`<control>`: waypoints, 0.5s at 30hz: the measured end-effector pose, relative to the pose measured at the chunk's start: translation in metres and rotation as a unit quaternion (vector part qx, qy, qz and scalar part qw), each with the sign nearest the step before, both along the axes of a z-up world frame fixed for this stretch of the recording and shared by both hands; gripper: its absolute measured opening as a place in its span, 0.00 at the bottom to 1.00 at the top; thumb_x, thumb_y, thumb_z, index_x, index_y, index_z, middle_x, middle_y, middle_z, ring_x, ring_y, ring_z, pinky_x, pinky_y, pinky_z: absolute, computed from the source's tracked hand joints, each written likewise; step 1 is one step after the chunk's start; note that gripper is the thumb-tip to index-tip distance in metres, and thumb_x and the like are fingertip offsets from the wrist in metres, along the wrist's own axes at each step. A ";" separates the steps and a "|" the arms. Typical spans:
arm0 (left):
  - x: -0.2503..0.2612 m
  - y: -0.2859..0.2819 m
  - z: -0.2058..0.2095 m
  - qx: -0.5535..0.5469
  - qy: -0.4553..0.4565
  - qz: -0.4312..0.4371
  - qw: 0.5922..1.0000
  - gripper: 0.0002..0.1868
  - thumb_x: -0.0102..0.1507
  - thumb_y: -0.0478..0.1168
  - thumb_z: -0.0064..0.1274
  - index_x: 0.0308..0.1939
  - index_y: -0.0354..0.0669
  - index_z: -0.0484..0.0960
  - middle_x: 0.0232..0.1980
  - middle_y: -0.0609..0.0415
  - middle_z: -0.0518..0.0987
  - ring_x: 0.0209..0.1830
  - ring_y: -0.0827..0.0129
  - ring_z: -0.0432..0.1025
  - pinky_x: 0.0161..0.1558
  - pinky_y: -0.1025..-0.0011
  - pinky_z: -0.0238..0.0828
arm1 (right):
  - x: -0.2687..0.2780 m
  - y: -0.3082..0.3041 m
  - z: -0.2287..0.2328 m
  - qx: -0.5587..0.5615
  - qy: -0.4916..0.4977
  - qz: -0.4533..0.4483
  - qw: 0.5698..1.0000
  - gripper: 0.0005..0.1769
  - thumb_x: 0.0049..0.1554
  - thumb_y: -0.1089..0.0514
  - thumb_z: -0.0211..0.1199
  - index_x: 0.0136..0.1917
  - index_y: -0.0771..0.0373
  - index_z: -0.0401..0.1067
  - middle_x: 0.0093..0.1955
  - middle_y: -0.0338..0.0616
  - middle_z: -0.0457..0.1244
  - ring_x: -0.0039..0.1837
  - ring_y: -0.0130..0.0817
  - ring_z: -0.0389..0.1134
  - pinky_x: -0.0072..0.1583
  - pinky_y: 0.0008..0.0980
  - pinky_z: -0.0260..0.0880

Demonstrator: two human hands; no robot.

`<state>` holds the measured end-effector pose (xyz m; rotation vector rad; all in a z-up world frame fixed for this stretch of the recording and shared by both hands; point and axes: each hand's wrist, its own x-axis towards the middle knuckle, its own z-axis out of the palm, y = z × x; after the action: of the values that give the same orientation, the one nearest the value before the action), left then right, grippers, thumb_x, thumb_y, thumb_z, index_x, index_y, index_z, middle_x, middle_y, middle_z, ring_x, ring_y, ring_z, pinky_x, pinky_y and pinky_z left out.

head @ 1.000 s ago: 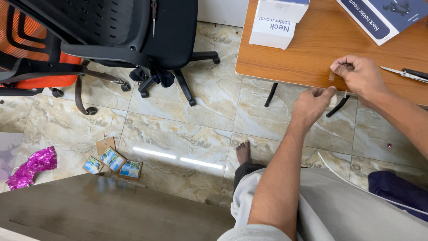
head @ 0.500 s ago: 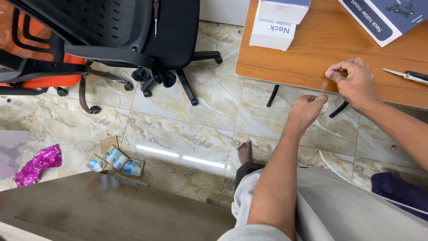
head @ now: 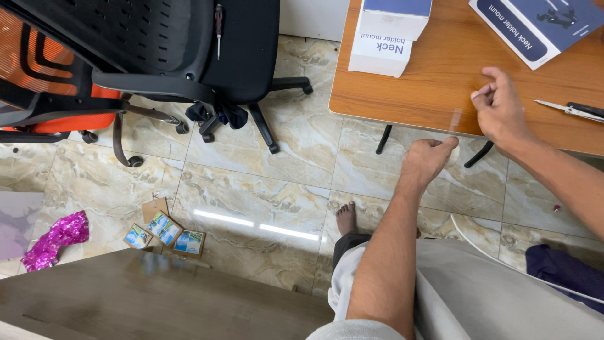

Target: The person wraps a small rectangular box with blue patterned paper, using a utility knife to cut tape and applying multiple pieces to secure the folds. They then place the wrapped box on a nearby surface.

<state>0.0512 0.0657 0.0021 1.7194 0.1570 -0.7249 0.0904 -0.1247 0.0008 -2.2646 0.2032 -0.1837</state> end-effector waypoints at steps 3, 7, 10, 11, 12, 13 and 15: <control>0.003 -0.001 0.005 0.024 0.010 -0.012 1.000 0.36 0.55 0.63 0.54 0.56 0.39 0.85 0.56 0.38 0.83 0.60 0.48 0.76 0.61 0.57 0.70 | -0.004 -0.013 0.005 -0.007 0.020 0.047 0.999 0.47 0.61 0.49 0.71 0.82 0.64 0.50 0.61 0.46 0.55 0.62 0.35 0.56 0.63 0.36 0.63; 0.009 0.001 0.005 0.056 0.025 -0.037 0.997 0.36 0.54 0.62 0.55 0.55 0.40 0.86 0.56 0.38 0.83 0.59 0.48 0.76 0.60 0.56 0.71 | -0.010 -0.008 0.014 -0.064 0.034 0.062 0.995 0.56 0.52 0.46 0.78 0.81 0.63 0.51 0.65 0.48 0.53 0.64 0.37 0.55 0.65 0.39 0.63; 0.008 0.006 -0.002 0.089 0.012 -0.052 0.995 0.36 0.55 0.64 0.57 0.52 0.35 0.87 0.55 0.36 0.83 0.58 0.48 0.77 0.59 0.58 0.73 | -0.011 0.004 0.017 -0.103 0.026 0.035 0.994 0.56 0.50 0.46 0.77 0.83 0.61 0.52 0.66 0.48 0.55 0.64 0.38 0.57 0.67 0.40 0.63; 0.007 0.008 -0.005 0.098 0.005 -0.055 0.994 0.37 0.55 0.65 0.58 0.50 0.33 0.87 0.54 0.35 0.84 0.57 0.48 0.78 0.59 0.59 0.73 | -0.012 0.006 0.019 -0.105 0.030 0.034 0.993 0.56 0.51 0.46 0.77 0.83 0.61 0.52 0.66 0.48 0.55 0.64 0.39 0.57 0.67 0.40 0.63; 0.005 0.010 -0.009 0.074 -0.011 -0.054 0.996 0.35 0.55 0.64 0.57 0.47 0.33 0.89 0.50 0.36 0.85 0.54 0.49 0.79 0.57 0.60 0.74 | -0.012 0.007 0.020 -0.107 0.033 0.033 0.993 0.55 0.52 0.47 0.77 0.83 0.61 0.52 0.66 0.49 0.55 0.64 0.39 0.57 0.67 0.40 0.63; 0.003 0.012 -0.012 0.051 -0.027 -0.053 0.997 0.34 0.56 0.63 0.56 0.44 0.34 0.91 0.46 0.37 0.87 0.51 0.51 0.80 0.56 0.62 0.74 | -0.012 0.008 0.020 -0.109 0.036 0.031 0.993 0.55 0.52 0.47 0.76 0.83 0.61 0.52 0.67 0.49 0.54 0.64 0.39 0.57 0.67 0.40 0.63; -0.002 0.012 -0.016 0.000 -0.064 -0.019 0.998 0.28 0.55 0.60 0.57 0.41 0.38 0.91 0.42 0.42 0.88 0.46 0.55 0.81 0.53 0.64 0.74 | -0.012 0.009 0.022 -0.099 0.038 0.031 0.994 0.55 0.52 0.48 0.77 0.83 0.62 0.51 0.67 0.49 0.54 0.65 0.39 0.56 0.67 0.41 0.63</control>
<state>0.0488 0.0777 -0.0142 1.7666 0.0363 -0.6395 0.0784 -0.1155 0.0229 -2.4740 0.1616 -0.0880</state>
